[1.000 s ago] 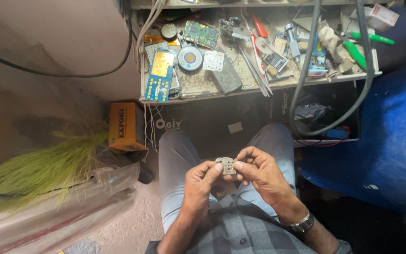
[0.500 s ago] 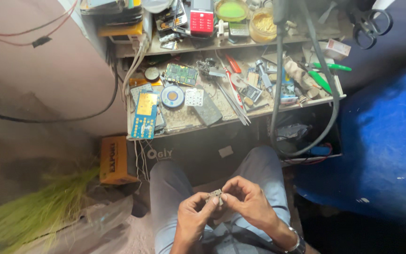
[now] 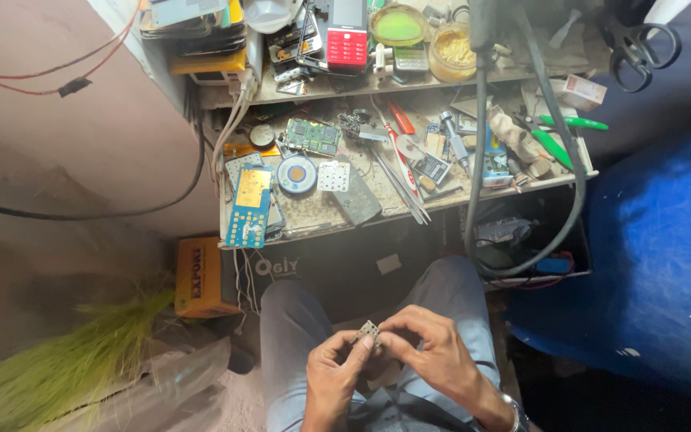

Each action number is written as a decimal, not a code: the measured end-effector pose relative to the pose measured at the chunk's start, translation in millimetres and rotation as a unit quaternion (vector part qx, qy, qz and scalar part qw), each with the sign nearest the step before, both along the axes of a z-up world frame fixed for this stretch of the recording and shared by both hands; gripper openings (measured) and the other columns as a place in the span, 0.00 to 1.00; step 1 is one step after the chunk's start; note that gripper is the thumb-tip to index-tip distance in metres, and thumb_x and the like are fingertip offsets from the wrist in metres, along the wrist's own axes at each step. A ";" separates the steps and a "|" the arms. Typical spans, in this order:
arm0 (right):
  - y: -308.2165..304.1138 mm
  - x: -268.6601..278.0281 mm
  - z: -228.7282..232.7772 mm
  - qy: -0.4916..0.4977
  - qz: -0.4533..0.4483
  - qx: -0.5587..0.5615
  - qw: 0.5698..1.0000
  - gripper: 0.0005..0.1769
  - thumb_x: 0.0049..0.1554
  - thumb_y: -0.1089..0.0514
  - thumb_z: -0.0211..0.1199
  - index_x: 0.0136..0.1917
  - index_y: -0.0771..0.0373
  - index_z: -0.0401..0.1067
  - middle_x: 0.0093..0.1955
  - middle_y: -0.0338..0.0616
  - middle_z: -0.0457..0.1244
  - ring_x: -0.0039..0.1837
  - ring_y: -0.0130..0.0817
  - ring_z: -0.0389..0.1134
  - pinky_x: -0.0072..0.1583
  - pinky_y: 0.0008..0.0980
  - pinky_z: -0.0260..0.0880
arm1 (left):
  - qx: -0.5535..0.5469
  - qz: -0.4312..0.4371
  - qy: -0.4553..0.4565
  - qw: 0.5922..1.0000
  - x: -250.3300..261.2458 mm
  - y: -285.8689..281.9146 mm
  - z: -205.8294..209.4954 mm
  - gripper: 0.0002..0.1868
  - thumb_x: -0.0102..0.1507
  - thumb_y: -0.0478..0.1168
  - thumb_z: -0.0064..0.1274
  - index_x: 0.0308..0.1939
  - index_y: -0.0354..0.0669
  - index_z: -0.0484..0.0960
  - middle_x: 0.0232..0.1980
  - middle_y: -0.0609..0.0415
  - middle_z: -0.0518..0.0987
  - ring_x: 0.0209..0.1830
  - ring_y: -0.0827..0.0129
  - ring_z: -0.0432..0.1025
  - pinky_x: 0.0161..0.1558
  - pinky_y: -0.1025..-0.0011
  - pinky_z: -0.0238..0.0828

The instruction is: The person disassembles a small electronic device, likely a mobile phone keypad and circuit board, using a thin metal probe to pry components apart while working at a cluttered desk.

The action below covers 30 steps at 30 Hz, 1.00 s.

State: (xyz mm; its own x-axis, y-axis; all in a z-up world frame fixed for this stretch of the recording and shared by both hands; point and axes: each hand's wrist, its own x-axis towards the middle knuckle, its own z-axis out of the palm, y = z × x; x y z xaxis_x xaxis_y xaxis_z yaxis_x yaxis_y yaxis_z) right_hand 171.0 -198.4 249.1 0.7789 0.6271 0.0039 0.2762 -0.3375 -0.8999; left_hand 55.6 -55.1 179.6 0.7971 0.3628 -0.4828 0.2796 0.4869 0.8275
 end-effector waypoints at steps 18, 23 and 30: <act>9.5 -18.3 18.9 -0.164 -0.026 0.022 0.986 0.09 0.50 0.65 0.72 0.46 0.62 0.80 0.40 0.41 0.68 0.40 0.30 0.71 0.38 0.28 0.70 | -0.090 0.073 -0.083 0.990 -1.7 -5.2 26.8 0.10 0.65 0.36 0.58 0.47 0.32 0.86 0.40 0.53 0.87 0.38 0.75 0.79 0.43 0.76 0.77; 14.9 -19.0 20.8 -0.195 -0.017 0.036 0.980 0.08 0.51 0.65 0.71 0.47 0.62 0.79 0.40 0.41 0.69 0.42 0.33 0.72 0.41 0.29 0.72 | -0.073 0.064 -0.080 0.992 -3.5 -5.7 26.8 0.10 0.65 0.35 0.57 0.47 0.33 0.87 0.39 0.54 0.87 0.36 0.75 0.79 0.42 0.77 0.77; 13.8 -19.2 21.7 -0.144 -0.025 0.035 0.989 0.06 0.51 0.64 0.71 0.44 0.64 0.79 0.40 0.42 0.70 0.41 0.32 0.74 0.40 0.27 0.73 | 0.095 0.028 -0.105 0.990 -5.6 -3.6 30.8 0.08 0.64 0.34 0.59 0.44 0.33 0.88 0.42 0.57 0.85 0.41 0.78 0.76 0.44 0.79 0.74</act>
